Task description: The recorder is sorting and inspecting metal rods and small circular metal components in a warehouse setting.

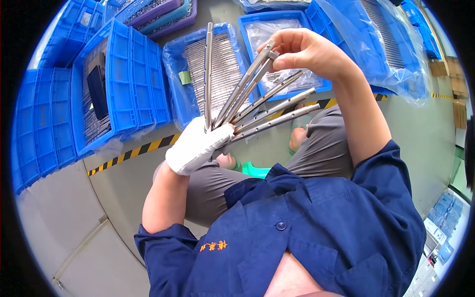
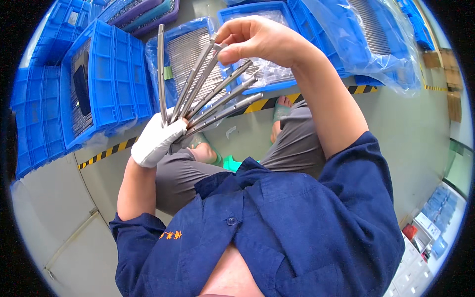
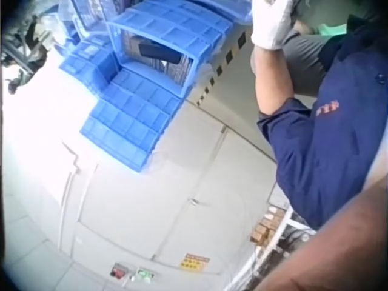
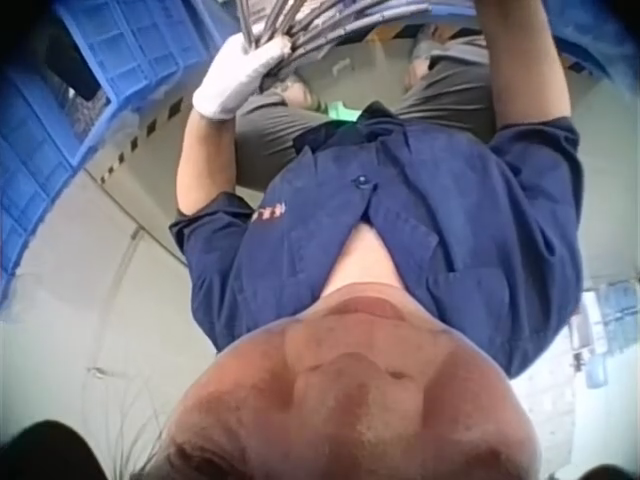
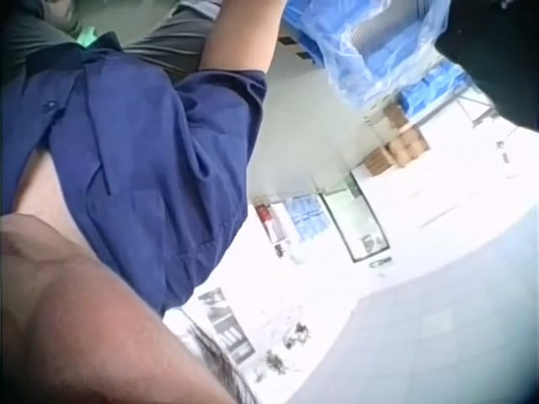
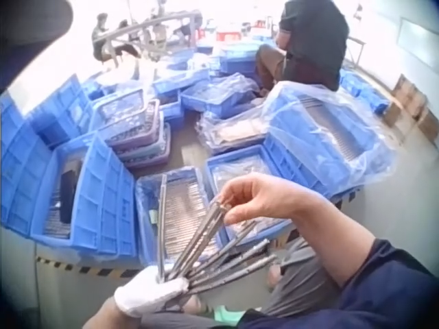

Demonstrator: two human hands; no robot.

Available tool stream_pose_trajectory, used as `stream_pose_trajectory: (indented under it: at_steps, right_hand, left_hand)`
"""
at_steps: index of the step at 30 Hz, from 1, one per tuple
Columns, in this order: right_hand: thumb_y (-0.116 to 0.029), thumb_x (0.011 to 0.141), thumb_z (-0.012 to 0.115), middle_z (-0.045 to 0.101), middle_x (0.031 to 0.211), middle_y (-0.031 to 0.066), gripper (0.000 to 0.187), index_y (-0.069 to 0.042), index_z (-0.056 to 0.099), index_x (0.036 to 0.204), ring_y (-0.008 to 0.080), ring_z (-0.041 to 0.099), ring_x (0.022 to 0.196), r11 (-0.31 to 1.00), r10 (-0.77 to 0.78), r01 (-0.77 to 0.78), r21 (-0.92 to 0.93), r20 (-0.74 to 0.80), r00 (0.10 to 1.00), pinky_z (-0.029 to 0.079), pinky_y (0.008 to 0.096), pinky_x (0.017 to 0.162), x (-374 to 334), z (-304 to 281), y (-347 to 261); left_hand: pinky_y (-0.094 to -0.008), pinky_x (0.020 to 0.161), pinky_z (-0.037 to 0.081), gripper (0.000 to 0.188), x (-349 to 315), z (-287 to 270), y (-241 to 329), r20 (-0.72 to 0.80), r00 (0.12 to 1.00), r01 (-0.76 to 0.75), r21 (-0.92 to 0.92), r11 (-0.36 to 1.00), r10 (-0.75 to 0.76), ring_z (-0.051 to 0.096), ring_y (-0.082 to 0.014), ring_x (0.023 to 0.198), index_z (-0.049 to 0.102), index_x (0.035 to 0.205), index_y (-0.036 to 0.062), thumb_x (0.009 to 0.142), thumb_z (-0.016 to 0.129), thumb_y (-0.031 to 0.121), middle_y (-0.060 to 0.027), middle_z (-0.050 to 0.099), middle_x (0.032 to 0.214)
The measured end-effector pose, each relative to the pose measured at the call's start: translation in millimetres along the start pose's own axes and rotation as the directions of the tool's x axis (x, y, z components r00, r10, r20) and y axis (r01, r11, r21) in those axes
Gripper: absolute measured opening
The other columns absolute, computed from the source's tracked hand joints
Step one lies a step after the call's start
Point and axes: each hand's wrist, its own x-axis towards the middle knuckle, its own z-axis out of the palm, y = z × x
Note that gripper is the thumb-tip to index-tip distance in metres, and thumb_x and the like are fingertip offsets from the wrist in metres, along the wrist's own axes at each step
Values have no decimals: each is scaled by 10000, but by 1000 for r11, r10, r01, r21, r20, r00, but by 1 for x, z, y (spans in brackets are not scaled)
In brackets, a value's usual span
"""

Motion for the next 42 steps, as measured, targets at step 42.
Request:
stream_pose_trajectory:
  at_steps: [42]
  right_hand:
    - [-314,709,686,600,932,116,463,-33,561,1055,200,587,885,959,-163,131,250,113,980,471,318,811,1,-12,7]
  left_hand:
    - [-254,622,421,317,10,10,-11,329,943,-158,279,947,61,484,-100,683,537,1023,14,798,570,235,-50,568,762]
